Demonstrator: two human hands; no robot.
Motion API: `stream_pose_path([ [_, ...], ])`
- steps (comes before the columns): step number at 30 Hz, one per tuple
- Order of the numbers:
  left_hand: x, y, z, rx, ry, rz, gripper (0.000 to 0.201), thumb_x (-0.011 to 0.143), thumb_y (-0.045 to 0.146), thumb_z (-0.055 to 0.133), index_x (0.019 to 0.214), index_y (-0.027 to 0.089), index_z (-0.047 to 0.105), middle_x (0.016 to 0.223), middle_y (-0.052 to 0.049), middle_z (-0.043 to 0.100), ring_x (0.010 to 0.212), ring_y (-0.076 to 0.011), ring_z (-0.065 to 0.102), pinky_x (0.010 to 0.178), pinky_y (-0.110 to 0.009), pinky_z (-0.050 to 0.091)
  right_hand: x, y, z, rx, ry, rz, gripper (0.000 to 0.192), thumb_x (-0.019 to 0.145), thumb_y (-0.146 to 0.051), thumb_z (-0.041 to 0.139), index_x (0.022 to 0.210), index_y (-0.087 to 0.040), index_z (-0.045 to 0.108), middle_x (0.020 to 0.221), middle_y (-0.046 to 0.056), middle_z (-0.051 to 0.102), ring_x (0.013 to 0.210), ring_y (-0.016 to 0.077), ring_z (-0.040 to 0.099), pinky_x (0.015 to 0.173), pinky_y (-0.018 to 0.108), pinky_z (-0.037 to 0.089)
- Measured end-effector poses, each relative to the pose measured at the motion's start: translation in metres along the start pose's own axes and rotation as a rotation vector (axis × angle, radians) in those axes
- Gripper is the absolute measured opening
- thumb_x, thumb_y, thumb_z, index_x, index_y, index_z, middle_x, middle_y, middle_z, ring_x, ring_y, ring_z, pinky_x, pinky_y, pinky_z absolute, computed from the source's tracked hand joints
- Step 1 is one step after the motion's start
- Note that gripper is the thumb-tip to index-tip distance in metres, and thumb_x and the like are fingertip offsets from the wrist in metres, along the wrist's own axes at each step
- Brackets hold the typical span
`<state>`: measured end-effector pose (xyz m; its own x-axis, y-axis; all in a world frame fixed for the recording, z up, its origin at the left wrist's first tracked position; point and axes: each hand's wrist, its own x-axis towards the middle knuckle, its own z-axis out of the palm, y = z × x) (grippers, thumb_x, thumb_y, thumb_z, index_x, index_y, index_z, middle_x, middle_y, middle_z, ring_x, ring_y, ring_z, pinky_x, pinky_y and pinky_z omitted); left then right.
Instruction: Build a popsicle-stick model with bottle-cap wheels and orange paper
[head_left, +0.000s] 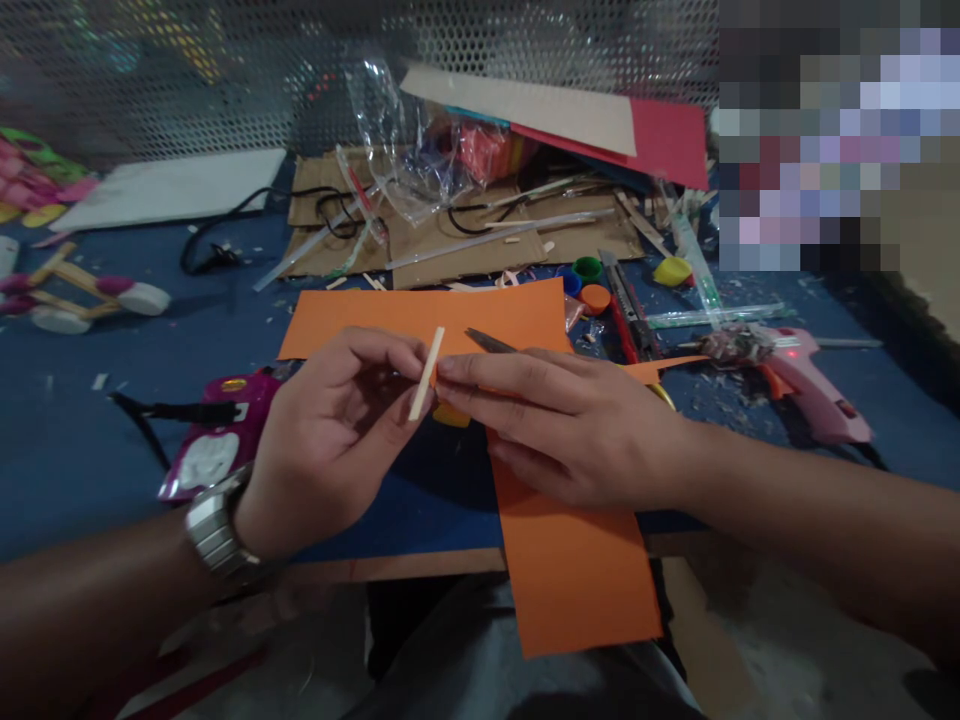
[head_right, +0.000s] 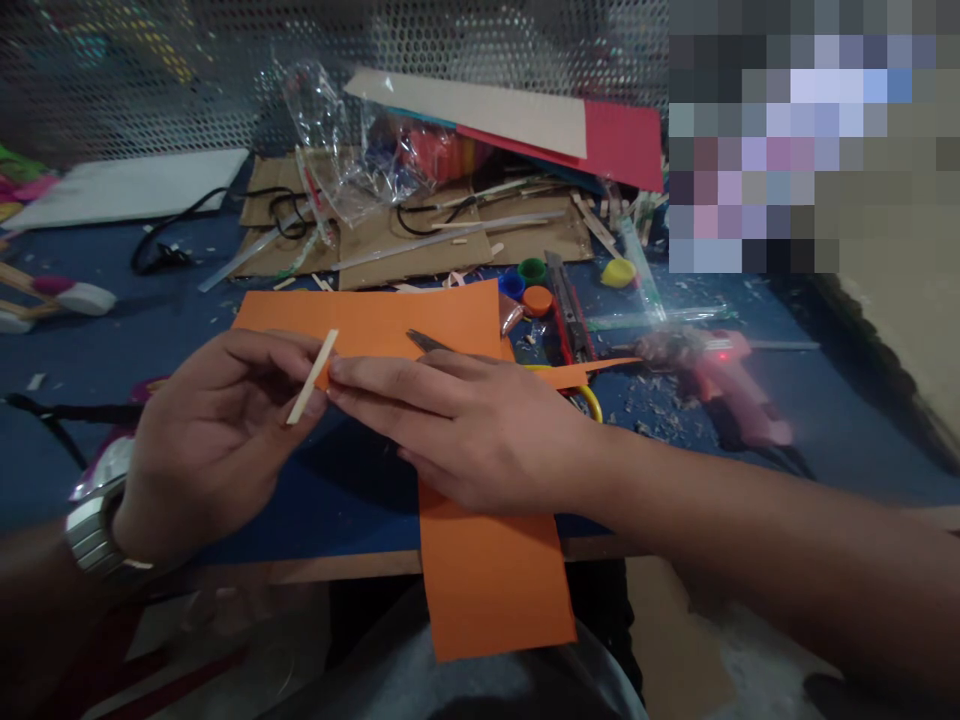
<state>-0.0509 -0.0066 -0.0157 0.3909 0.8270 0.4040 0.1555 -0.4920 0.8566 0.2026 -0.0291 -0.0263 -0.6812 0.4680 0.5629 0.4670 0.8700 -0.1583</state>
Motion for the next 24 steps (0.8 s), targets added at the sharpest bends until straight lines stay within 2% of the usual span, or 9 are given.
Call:
stream_pose_path([
  [3,0.0,-0.002,0.001,0.009,0.028,0.052,0.026,0.094,0.014,0.079,0.113,0.026,0.067,0.108,-0.004,0.075,0.096,-0.0182,0.077,0.082,-0.028,0.069,0.0,0.001,0.001,0.019,0.012,-0.011,0.044,0.107,-0.013,0.055,0.15,-0.009,0.06,0.155,0.015,0.069,0.138,0.0239,0.07,0.122,0.042,0.057],
  [7,0.001,-0.003,0.002,0.048,0.036,0.123,0.038,0.091,0.011,0.081,0.123,0.027,0.068,0.112,-0.005,0.074,0.096,-0.0187,0.077,0.08,-0.028,0.069,0.0,0.001,0.002,0.03,0.024,-0.002,0.043,0.108,-0.013,0.053,0.15,-0.011,0.06,0.157,0.013,0.068,0.134,0.026,0.072,0.125,0.049,0.054],
  [11,0.0,-0.002,0.002,0.093,0.042,0.144,0.032,0.095,0.009,0.076,0.122,0.024,0.073,0.112,-0.006,0.075,0.096,-0.018,0.077,0.08,-0.026,0.068,0.0,0.0,0.003,0.033,0.021,-0.008,0.044,0.106,-0.011,0.055,0.149,-0.008,0.061,0.155,0.014,0.069,0.129,0.0278,0.074,0.122,0.051,0.056],
  [18,-0.001,0.004,0.001,0.178,0.029,0.124,0.028,0.098,0.011,0.073,0.121,0.028,0.075,0.112,-0.005,0.076,0.098,-0.0187,0.078,0.082,-0.026,0.069,-0.001,0.001,0.003,0.023,0.019,-0.014,0.046,0.105,-0.01,0.056,0.15,-0.005,0.06,0.154,0.016,0.069,0.129,0.0276,0.073,0.119,0.047,0.058],
  [24,0.0,0.009,-0.001,0.232,0.035,0.069,0.024,0.099,0.015,0.073,0.118,0.031,0.076,0.113,-0.005,0.078,0.099,-0.022,0.079,0.084,-0.031,0.071,-0.001,0.001,0.002,0.003,-0.004,-0.008,0.046,0.105,-0.009,0.051,0.15,-0.011,0.06,0.155,0.013,0.069,0.129,0.0257,0.073,0.117,0.046,0.06],
])
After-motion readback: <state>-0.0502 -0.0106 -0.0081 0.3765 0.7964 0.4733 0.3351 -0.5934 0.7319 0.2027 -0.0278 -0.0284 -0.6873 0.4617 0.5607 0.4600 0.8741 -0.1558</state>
